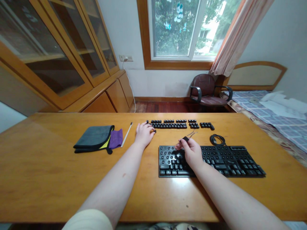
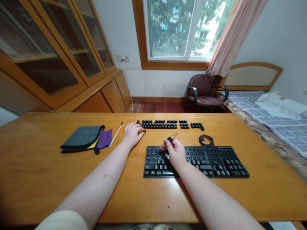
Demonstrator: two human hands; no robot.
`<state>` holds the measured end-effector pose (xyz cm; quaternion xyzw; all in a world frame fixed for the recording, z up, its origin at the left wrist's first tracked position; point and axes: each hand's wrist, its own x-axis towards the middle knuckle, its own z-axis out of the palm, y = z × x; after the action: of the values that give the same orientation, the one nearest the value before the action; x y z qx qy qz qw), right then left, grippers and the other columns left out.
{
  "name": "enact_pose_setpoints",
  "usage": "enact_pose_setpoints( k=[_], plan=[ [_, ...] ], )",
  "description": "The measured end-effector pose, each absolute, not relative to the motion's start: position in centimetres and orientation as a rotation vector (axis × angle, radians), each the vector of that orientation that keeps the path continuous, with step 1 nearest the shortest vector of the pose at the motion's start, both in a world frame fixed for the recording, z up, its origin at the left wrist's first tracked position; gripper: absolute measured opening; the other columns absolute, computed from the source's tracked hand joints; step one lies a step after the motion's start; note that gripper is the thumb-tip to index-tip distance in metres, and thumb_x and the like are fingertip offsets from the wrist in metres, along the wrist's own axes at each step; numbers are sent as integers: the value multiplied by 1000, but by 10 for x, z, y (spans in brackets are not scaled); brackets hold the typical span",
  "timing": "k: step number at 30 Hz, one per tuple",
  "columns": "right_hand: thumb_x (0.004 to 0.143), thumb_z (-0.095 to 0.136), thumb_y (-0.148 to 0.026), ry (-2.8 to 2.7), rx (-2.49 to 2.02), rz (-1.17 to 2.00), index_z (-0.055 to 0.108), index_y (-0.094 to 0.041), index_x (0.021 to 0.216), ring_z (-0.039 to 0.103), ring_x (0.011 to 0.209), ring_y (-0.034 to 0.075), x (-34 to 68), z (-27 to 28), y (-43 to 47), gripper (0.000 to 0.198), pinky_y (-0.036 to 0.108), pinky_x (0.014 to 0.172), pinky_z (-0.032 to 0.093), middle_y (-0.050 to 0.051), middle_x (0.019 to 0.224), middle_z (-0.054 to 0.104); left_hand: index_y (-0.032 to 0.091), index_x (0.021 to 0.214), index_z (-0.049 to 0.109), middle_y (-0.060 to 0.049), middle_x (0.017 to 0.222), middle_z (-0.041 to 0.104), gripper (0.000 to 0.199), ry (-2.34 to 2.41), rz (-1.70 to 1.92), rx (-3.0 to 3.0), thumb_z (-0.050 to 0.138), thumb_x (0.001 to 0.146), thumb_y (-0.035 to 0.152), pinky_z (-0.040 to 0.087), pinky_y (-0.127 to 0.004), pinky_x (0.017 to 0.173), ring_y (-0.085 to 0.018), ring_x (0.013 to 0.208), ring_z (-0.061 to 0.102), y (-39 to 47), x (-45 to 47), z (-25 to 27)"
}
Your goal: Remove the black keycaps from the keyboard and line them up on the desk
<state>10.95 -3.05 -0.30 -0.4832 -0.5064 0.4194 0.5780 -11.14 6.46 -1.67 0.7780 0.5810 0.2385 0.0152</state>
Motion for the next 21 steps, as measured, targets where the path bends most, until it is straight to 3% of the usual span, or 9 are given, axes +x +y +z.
enact_pose_setpoints(
  k=[21],
  plan=[
    [83,56,-42,-1200,-1125,991,61,-17,77,64,57,16,110,-5,-29,27,28,57,52,4,64,67,27,96,65,-2,108,64,18,1705,802,2487,58,80,30,16,-48,109,-23,113,48,67,-109,-18]
  ],
)
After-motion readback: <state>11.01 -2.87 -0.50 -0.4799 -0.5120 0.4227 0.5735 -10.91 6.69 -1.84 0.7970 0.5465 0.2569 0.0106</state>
